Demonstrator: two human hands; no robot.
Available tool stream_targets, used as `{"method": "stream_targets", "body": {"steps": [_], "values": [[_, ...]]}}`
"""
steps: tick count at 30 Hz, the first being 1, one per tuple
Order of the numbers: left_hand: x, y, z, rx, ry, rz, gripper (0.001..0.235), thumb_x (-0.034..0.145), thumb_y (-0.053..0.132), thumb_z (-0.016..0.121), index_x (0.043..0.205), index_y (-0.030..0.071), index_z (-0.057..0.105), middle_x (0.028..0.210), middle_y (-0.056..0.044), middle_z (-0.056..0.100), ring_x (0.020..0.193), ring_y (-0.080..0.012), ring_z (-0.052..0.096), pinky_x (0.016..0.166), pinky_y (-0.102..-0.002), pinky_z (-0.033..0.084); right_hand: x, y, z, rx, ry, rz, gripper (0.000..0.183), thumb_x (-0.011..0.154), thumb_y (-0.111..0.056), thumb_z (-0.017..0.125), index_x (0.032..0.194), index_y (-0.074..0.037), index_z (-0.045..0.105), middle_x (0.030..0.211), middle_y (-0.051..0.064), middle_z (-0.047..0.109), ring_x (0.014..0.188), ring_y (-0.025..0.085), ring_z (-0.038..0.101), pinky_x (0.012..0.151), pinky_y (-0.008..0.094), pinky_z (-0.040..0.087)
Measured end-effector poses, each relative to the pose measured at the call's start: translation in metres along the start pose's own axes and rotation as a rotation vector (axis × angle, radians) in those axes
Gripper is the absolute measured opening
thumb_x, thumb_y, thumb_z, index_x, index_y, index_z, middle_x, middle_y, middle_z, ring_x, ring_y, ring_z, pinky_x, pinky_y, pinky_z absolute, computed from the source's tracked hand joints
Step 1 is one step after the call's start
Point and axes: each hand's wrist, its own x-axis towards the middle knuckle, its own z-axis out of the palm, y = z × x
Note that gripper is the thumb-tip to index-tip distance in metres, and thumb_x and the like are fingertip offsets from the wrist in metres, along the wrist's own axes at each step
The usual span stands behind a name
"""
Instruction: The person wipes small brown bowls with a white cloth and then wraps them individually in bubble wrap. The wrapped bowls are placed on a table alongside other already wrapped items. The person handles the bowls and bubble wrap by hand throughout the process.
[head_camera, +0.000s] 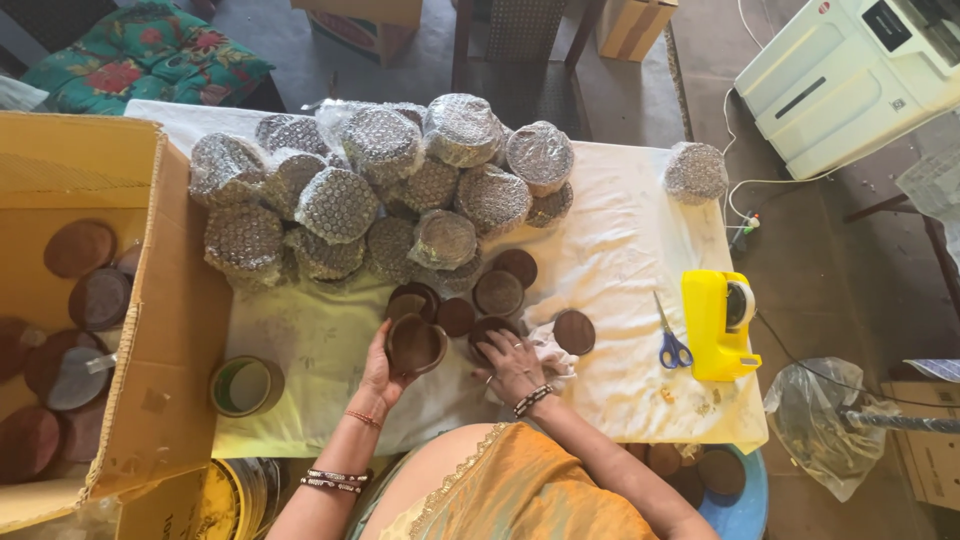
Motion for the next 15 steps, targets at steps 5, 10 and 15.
{"method": "stream_targets", "body": {"steps": [5, 10, 15], "values": [[0.022, -0.005, -0.033, 0.342, 0.048, 0.077, 0.06, 0.085, 0.058, 0.067, 0.133, 0.022, 0.064, 0.129, 0.001, 0.07, 0.115, -0.0164, 0.063, 0.091, -0.041, 0.051, -0.003, 0.02, 0.002, 0.097, 0.051, 0.167, 0.039, 0.085, -0.026, 0.076, 0.119, -0.009, 0.069, 0.128, 0.013, 0.065, 0.118, 0.036, 0.062, 0.098, 0.047, 0.049], [0.039, -0.005, -0.042, 0.488, 0.115, 0.327, 0.041, 0.092, 0.041, 0.069, 0.121, 0.012, 0.073, 0.111, -0.007, 0.075, 0.101, -0.0237, 0.067, 0.084, -0.043, 0.052, 0.012, 0.015, -0.027, 0.098, 0.092, 0.319, 0.036, 0.088, -0.027, 0.075, 0.119, -0.011, 0.069, 0.125, 0.011, 0.065, 0.117, 0.035, 0.063, 0.097, 0.045, 0.051], [-0.04, 0.021, 0.051, 1.285, 0.211, 1.32, 0.019, 0.082, 0.018, 0.073, 0.099, 0.01, 0.074, 0.106, -0.01, 0.076, 0.102, -0.0336, 0.069, 0.091, -0.043, 0.052, 0.001, 0.02, -0.03, 0.05, 0.095, 0.234, 0.08, 0.072, -0.039, 0.084, 0.137, -0.003, 0.052, 0.141, 0.02, 0.051, 0.131, 0.039, 0.048, 0.105, 0.051, 0.041]]}}
